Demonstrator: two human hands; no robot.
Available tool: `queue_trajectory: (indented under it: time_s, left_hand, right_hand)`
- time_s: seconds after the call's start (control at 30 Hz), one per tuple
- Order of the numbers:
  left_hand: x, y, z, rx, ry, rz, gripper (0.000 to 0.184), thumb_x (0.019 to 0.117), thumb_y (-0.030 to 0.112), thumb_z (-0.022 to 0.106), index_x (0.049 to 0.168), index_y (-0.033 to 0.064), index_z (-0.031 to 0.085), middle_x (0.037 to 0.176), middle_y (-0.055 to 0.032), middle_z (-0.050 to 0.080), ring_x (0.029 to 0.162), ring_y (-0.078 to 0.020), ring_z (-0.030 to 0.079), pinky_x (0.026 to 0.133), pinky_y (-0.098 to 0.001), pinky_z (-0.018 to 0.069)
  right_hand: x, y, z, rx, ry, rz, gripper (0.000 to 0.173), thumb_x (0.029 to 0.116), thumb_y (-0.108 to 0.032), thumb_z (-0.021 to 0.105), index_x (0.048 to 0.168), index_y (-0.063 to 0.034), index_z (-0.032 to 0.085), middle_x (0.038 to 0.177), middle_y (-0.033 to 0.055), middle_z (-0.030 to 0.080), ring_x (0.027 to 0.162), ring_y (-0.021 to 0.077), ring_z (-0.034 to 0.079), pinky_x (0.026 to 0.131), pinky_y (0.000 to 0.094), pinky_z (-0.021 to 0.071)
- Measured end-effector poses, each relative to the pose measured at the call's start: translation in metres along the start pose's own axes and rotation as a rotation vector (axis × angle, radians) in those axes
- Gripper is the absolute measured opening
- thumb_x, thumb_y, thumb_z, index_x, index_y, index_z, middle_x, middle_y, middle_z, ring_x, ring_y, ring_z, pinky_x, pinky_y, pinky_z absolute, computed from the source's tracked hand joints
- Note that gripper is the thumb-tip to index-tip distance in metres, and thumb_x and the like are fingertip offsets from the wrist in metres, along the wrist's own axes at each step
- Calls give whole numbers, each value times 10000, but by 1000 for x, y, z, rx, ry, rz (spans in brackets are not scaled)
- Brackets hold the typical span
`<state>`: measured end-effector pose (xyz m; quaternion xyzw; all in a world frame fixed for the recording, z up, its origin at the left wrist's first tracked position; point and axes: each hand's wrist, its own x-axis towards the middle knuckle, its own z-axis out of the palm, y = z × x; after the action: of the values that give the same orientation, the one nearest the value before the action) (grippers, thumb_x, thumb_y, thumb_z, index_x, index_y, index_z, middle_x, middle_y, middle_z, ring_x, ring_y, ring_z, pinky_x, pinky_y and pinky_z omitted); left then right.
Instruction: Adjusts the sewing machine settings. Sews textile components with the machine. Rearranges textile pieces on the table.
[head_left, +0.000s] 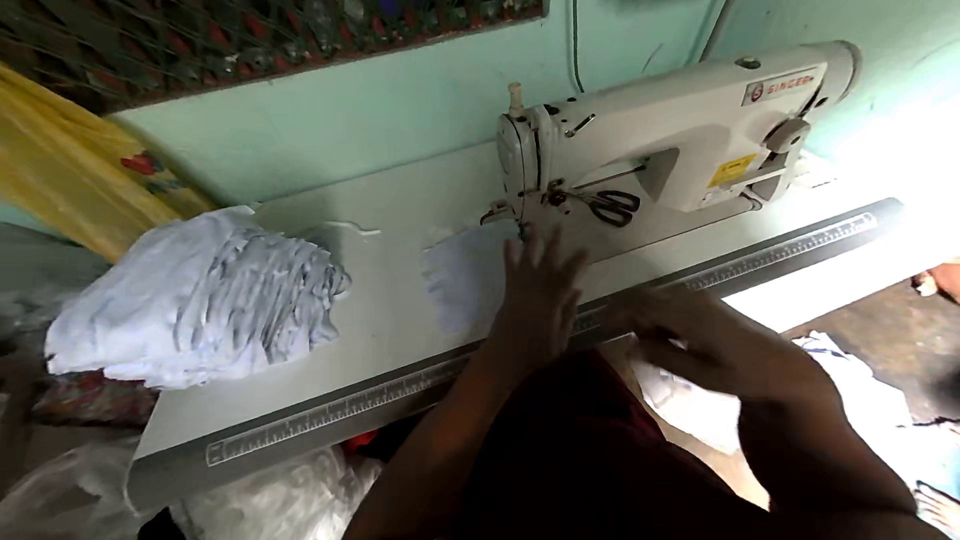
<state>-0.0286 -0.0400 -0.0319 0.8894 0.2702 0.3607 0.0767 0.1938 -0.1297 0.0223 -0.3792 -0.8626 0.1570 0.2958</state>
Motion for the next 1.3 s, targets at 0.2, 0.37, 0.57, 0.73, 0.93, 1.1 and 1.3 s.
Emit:
queue_trajectory:
  time_s: [0.2, 0.37, 0.57, 0.73, 0.93, 1.1, 1.3]
  left_hand:
    - [-1, 19, -4, -172, -63, 328, 314, 1071, 276, 509, 1294, 94, 636, 1116, -58, 729, 1217, -190, 637, 1227, -625, 190]
    - [-8, 10, -7, -92, -32, 250, 193, 1062, 184, 545, 1031, 73, 699, 944, -40, 727, 1006, -138, 694, 1179, -448, 367]
    - [-25, 11, -9, 27, -236, 270, 225, 1069, 207, 530, 1038, 90, 719, 990, -55, 743, 1042, -193, 712, 1158, -472, 407]
    - [-38, 39, -2, -36, -399, 398, 206, 1052, 144, 543, 1006, 76, 733, 955, -62, 748, 1009, -216, 725, 1125, -427, 459]
    - [-30, 32, -16, -11, -475, 199, 187, 1029, 141, 566, 1041, 66, 737, 1049, -124, 719, 1030, -284, 700, 910, -396, 578]
    - [9, -22, -29, 23, -458, -61, 178, 1011, 168, 631, 1065, 53, 756, 1146, -143, 681, 1113, -289, 649, 988, -450, 529]
    - [25, -53, -33, 76, -335, -110, 111, 965, 107, 692, 1011, 33, 760, 1109, -203, 678, 1085, -379, 633, 968, -517, 511]
  right_hand:
    - [-96, -6, -29, 214, 163, 45, 296, 1074, -349, 522, 1333, -230, 604, 886, -92, 612, 722, -77, 533, 651, 89, 455]
    - [-146, 39, -47, -63, 329, 598, 253, 995, -274, 585, 1174, -150, 715, 743, -100, 590, 611, -55, 485, 564, 154, 432]
    - [-59, 89, -40, -319, 218, 758, 236, 992, -81, 655, 1192, 38, 697, 1116, 293, 676, 1044, 495, 647, 923, 702, 477]
    - [69, 161, -9, -354, 114, 687, 323, 969, -1, 600, 1283, 70, 623, 1336, 316, 574, 1314, 501, 509, 1087, 630, 423]
    - [110, 187, -13, -349, -134, 878, 435, 934, -190, 727, 1238, 97, 606, 1254, 345, 602, 1231, 535, 556, 967, 720, 448]
    - [88, 168, -28, -318, -115, 919, 427, 978, -336, 666, 931, 88, 680, 1017, 305, 664, 1025, 483, 646, 835, 694, 482]
    - [-17, 114, -31, 49, 83, 755, 250, 957, -48, 684, 1192, 22, 634, 980, 191, 691, 862, 320, 682, 807, 558, 559]
